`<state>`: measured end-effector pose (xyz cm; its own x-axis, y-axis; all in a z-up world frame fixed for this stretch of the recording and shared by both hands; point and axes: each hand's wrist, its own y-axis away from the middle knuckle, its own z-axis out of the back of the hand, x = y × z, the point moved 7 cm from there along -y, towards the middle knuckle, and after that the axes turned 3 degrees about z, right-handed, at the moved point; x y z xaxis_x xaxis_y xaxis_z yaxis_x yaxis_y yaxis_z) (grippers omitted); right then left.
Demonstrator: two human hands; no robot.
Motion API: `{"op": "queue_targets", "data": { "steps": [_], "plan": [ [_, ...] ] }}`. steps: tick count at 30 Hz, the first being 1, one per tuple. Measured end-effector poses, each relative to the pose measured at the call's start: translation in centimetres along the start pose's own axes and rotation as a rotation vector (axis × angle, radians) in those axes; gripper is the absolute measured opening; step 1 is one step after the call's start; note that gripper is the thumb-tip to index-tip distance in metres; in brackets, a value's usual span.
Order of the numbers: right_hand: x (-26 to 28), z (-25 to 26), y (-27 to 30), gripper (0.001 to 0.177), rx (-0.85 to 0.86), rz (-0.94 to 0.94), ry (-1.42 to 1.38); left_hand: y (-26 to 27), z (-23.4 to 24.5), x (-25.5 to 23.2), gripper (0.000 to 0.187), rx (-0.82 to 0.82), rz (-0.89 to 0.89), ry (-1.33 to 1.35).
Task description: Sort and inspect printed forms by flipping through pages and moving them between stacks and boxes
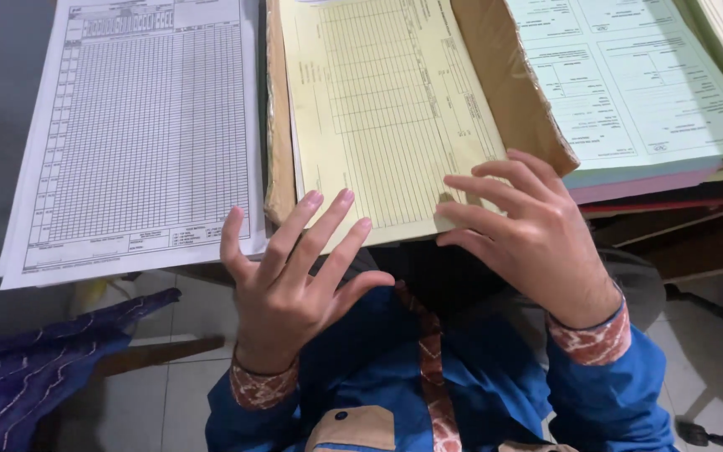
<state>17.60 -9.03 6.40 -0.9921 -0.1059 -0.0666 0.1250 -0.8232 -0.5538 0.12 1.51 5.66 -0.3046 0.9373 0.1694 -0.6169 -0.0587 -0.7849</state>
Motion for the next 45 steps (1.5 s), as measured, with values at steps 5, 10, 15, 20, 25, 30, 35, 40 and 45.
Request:
{"op": "queue_targets", "data": {
  "steps": [5, 10, 15, 20, 25, 30, 35, 40, 45],
  "plan": [
    [-0.4, -0.3, -0.3, 0.035, -0.146, -0.009, 0.100, 0.3, -0.6, 0.4, 0.025, -0.014, 0.108, -0.048],
    [-1.3, 2.7, 2.4, 0.011, -0.504, -0.009, 0.014, 1.6, -2.3, 1.4, 0.025, 0.006, 0.215, -0.088],
    [-6.1, 2.9, 6.4, 0.050, -0.355, -0.426, 0.060, 1.5, -2.3, 1.2, 0.030, 0.032, 0.236, -0.128],
    [-5.9, 2.7, 8.1, 0.036, -0.160, -0.534, 0.166, 2.4, -1.9, 1.2, 0.030, -0.013, 0.224, -0.059],
    [-5.2, 3.9, 9.9, 0.035, -0.221, -0.501, 0.305, 2.1, -1.4, 0.6, 0.030, -0.056, 0.180, -0.006],
    [-5.3, 6.1, 10.9, 0.026, -0.598, -0.574, 0.301, 1.2, -1.8, -0.8, 0.024, -0.053, 0.172, 0.023],
    [-3.0, 7.4, 11.1, 0.015, -0.718, -0.603, 0.323, -1.4, -2.1, -4.2, 0.024, -0.122, 0.033, 0.120],
    [3.1, 8.0, 6.2, 0.009, -0.648, -0.323, 0.303, -3.9, -0.5, -8.5, 0.076, -0.217, -0.110, 0.206],
    [4.3, 8.6, 5.1, 0.009, -0.476, -0.281, 0.261, -2.8, 0.3, -5.3, 0.026, -0.475, -0.069, 0.248]
  ]
}}
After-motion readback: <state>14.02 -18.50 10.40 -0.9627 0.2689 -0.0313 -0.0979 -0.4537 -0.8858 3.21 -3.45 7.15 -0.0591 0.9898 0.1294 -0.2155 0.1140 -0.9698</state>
